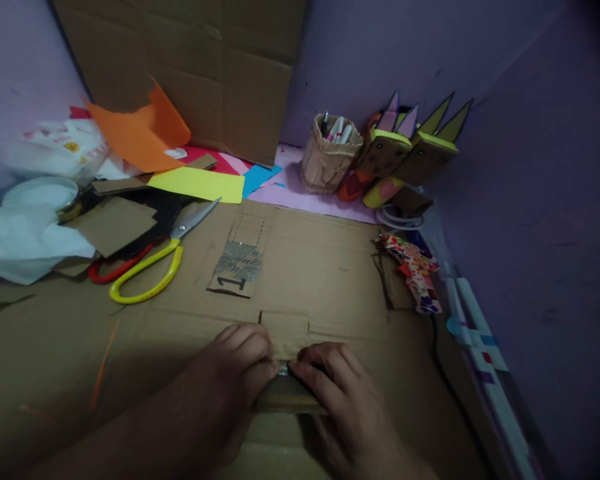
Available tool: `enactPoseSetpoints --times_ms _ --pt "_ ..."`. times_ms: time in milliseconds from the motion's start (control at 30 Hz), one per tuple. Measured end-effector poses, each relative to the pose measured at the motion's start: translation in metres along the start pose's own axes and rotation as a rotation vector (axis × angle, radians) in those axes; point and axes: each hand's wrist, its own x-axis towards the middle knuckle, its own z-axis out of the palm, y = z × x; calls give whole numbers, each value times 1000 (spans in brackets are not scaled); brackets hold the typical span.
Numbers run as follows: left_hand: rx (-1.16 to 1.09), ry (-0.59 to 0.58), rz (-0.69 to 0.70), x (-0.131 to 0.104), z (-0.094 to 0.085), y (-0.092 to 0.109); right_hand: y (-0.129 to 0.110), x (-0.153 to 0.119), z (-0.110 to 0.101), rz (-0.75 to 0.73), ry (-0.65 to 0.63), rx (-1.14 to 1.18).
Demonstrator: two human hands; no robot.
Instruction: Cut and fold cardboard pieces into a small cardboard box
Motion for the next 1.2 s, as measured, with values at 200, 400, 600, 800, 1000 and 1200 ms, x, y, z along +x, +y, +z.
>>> enactPoseSetpoints --times_ms 200,400,600,800,1000,1200 --pt "-69 123 -20 3 15 -6 0 9 5 55 89 57" --pt "-179 121 -43 1 6 -10 1 10 2 90 100 125" --pt "-149 159 -3 -5 -4 -24 9 0 4 30 109 154" --pt "-15 455 -191 -10 4 -14 8 -3 4 -5 111 121" --pt "150 175 63 -25 9 2 6 -10 9 -114 145 -119" --pt "354 86 94 -34 17 1 -2 -7 9 -143 92 -167"
